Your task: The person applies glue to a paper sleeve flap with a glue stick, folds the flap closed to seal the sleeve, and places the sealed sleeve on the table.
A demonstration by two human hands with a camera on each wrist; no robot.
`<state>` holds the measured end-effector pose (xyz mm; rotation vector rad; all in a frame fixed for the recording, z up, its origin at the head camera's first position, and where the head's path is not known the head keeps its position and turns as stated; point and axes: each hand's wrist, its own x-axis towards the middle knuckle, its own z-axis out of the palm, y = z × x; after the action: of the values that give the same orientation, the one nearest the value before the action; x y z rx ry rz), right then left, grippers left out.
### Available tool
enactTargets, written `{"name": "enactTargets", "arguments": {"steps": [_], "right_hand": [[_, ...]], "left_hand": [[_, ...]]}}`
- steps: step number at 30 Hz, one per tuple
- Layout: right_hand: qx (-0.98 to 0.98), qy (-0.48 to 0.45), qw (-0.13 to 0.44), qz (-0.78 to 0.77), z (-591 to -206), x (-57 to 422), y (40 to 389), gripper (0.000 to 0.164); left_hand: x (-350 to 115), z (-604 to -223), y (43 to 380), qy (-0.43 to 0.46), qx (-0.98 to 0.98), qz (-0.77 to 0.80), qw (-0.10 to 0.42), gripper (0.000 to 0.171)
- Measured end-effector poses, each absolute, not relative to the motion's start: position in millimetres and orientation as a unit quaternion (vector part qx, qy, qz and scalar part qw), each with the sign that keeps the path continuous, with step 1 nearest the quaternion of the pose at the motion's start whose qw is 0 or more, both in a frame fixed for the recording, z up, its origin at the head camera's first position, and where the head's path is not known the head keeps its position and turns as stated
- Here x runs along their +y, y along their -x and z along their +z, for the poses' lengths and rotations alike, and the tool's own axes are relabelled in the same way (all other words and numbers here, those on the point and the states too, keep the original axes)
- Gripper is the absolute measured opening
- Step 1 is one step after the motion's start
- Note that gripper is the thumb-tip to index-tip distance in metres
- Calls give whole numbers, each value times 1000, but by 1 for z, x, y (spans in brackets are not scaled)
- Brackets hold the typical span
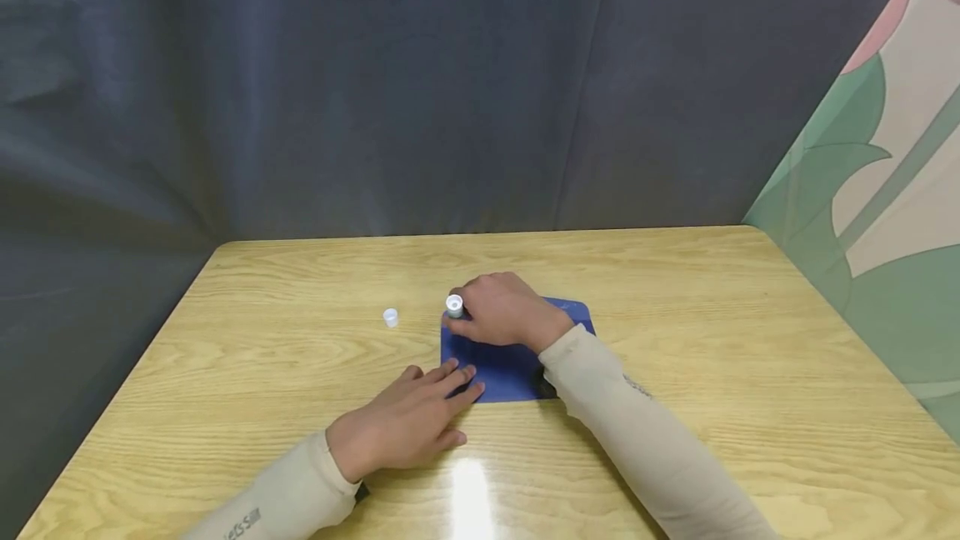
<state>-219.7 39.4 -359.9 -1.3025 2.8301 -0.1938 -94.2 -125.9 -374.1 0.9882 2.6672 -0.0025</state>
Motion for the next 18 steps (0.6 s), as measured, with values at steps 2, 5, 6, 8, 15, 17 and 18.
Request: {"name": "enactTargets", "arguments": {"steps": [2, 5, 6, 8, 15, 17, 18], "right_hand": [[903, 423, 22, -65, -364, 39, 220, 29], [899, 430, 49, -73, -369, 37, 220, 31], [897, 432, 56, -76, -371, 37, 221, 32], [895, 433, 66, -80, -373, 35, 221, 33], [901, 412, 102, -87, -374, 32, 223, 34], [908, 396, 112, -86, -374, 30, 223, 37], [910, 389, 115, -87, -374, 29, 223, 39]], "left_hand": [[-124, -373, 93, -342, 928, 0, 149, 61], [-124, -372, 92, -340, 928, 7, 150, 62], [-124, -372, 92, -340, 928, 9, 150, 62], [-125, -371, 92, -339, 929, 10, 149, 62], [-125, -369, 94, -340, 929, 12, 147, 62], [-125, -370, 95, -341, 928, 14, 149, 62], [-126, -369, 95, -341, 928, 14, 151, 62]]}}
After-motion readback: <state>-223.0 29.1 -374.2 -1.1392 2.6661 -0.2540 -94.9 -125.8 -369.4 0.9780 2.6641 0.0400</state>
